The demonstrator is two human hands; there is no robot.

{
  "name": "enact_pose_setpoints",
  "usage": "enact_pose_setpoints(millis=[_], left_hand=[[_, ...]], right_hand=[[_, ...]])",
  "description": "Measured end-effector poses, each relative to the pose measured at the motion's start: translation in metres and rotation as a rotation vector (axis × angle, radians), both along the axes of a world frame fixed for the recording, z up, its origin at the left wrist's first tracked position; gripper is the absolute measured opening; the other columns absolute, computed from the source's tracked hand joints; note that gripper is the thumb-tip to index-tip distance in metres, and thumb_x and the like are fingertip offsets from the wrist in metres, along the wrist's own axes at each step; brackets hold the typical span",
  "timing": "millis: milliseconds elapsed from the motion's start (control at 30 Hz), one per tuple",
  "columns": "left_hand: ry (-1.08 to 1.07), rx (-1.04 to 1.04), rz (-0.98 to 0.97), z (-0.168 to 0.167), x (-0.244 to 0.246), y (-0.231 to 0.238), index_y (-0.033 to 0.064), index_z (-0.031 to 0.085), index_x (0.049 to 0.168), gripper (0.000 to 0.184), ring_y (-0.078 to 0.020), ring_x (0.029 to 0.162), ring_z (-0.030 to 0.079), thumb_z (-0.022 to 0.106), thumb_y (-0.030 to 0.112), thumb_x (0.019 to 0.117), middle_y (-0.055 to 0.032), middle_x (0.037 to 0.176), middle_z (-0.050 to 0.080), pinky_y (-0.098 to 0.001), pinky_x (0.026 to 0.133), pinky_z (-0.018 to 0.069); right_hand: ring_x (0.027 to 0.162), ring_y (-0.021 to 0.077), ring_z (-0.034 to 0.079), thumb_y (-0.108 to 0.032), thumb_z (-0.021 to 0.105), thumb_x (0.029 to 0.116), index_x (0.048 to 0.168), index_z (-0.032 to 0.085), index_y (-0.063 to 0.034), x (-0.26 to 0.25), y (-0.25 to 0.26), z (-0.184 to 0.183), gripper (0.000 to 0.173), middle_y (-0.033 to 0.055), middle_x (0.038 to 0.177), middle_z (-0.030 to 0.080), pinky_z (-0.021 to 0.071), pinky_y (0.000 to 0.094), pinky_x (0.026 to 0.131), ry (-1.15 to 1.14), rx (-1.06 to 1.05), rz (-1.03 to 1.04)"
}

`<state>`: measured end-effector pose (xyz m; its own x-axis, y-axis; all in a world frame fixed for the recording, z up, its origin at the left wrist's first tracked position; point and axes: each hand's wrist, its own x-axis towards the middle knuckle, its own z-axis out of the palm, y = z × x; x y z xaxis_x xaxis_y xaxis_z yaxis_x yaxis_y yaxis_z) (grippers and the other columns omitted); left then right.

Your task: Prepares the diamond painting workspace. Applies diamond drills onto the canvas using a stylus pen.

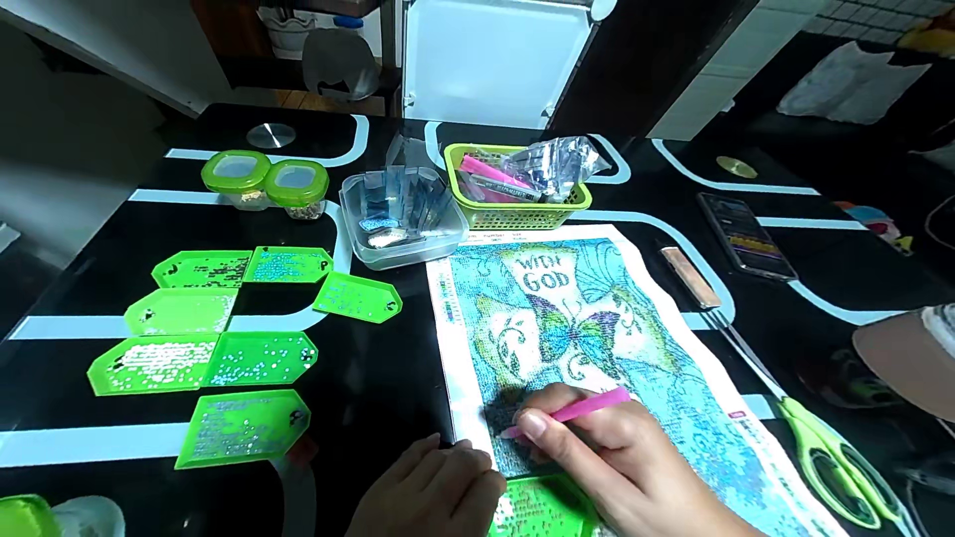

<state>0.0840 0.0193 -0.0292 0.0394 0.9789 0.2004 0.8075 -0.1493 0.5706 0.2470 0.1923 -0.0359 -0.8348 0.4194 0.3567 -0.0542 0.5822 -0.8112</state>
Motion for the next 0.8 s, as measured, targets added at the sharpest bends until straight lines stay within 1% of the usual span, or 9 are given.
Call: enact_pose_setpoints(millis=[33, 133, 233, 300, 467, 633, 700, 733, 800], left_hand=[[-0.003, -0.003, -0.001, 0.001, 0.0, 0.0, 0.0039, 0.073, 0.116, 0.039, -0.0289, 0.117, 0.069, 0.073, 0.035, 0.0924, -0.0141, 0.121, 0.073, -0.0463, 0.107, 0.0489], [-0.013, -0.005, 0.0, 0.0, 0.0, 0.001, 0.0037, 0.073, 0.116, 0.038, -0.0294, 0.117, 0.069, 0.074, 0.034, 0.0918, -0.0142, 0.121, 0.073, -0.0471, 0.107, 0.049], [-0.007, -0.003, -0.001, 0.001, 0.0, 0.0, 0.0041, 0.073, 0.116, 0.039, -0.0288, 0.116, 0.069, 0.074, 0.034, 0.0914, -0.0137, 0.121, 0.073, -0.0469, 0.107, 0.0492], [-0.004, -0.003, -0.002, 0.0, 0.0, 0.001, 0.0043, 0.073, 0.116, 0.038, -0.0286, 0.117, 0.069, 0.074, 0.034, 0.0919, -0.0134, 0.121, 0.073, -0.0469, 0.107, 0.0491], [-0.004, 0.003, 0.002, 0.0, 0.0, 0.0, 0.004, 0.073, 0.115, 0.038, -0.0283, 0.116, 0.069, 0.073, 0.034, 0.0925, -0.0133, 0.119, 0.073, -0.046, 0.107, 0.0491], [-0.013, -0.009, 0.0, 0.001, 0.001, 0.001, 0.0032, 0.072, 0.115, 0.038, -0.0304, 0.117, 0.069, 0.073, 0.034, 0.0926, -0.0147, 0.119, 0.073, -0.0475, 0.107, 0.0493], [-0.018, -0.005, 0.0, 0.001, 0.001, 0.001, 0.0031, 0.072, 0.115, 0.038, -0.0303, 0.117, 0.069, 0.073, 0.034, 0.0925, -0.0146, 0.119, 0.073, -0.0475, 0.107, 0.0491], [-0.021, -0.005, -0.001, 0.001, 0.0, 0.0, 0.0031, 0.072, 0.116, 0.038, -0.0299, 0.116, 0.069, 0.073, 0.034, 0.0924, -0.0143, 0.119, 0.073, -0.0473, 0.107, 0.0491], [-0.027, -0.007, -0.003, 0.001, 0.0, 0.001, 0.0028, 0.072, 0.117, 0.039, -0.03, 0.117, 0.069, 0.073, 0.033, 0.0925, -0.0146, 0.121, 0.073, -0.0472, 0.107, 0.0487]], right_hand=[[0.071, 0.0021, 0.065, -0.025, 0.05, 0.1102, 0.098, 0.067, -0.0042, 0.002, -0.001, -0.001, 0.03, 0.0024, 0.08, 0.068, 0.0554, 0.018, 0.064, 0.04, -0.04, -0.012], [0.068, 0.0005, 0.061, -0.024, 0.048, 0.1106, 0.093, 0.062, -0.0033, 0.011, -0.01, 0.004, 0.031, 0.0029, 0.074, 0.062, 0.0509, 0.0156, 0.062, 0.06, -0.086, 0.008], [0.066, 0.0056, 0.059, -0.021, 0.05, 0.1094, 0.088, 0.06, -0.0012, 0.013, -0.016, 0.004, 0.031, 0.0075, 0.071, 0.06, 0.0479, 0.0183, 0.063, 0.023, -0.03, 0.049], [0.067, 0.0074, 0.06, -0.02, 0.05, 0.1089, 0.088, 0.061, -0.0012, 0.013, -0.018, 0.003, 0.03, 0.0082, 0.071, 0.06, 0.0487, 0.0192, 0.065, 0.025, 0.001, 0.047], [0.068, 0.0084, 0.059, -0.02, 0.051, 0.109, 0.089, 0.061, -0.0021, 0.01, -0.017, -0.002, 0.029, 0.0077, 0.072, 0.059, 0.0479, 0.0197, 0.067, 0.044, 0.039, 0.055], [0.069, 0.0105, 0.059, -0.02, 0.051, 0.1085, 0.088, 0.061, -0.0024, 0.008, -0.018, -0.003, 0.028, 0.0084, 0.072, 0.06, 0.048, 0.0212, 0.069, 0.041, 0.072, 0.057], [0.069, 0.0086, 0.059, -0.019, 0.051, 0.1087, 0.089, 0.061, -0.0016, 0.008, -0.017, -0.003, 0.028, 0.0082, 0.072, 0.06, 0.0484, 0.0197, 0.068, 0.048, 0.038, 0.062], [0.068, 0.0057, 0.059, -0.02, 0.05, 0.1092, 0.091, 0.061, -0.0012, 0.008, -0.017, -0.002, 0.029, 0.0072, 0.073, 0.06, 0.0489, 0.0174, 0.066, 0.051, -0.008, 0.058], [0.068, -0.0002, 0.062, -0.022, 0.05, 0.1099, 0.093, 0.062, -0.0026, 0.007, -0.015, -0.001, 0.028, 0.0025, 0.075, 0.064, 0.052, 0.0147, 0.062, 0.071, -0.168, 0.028]])
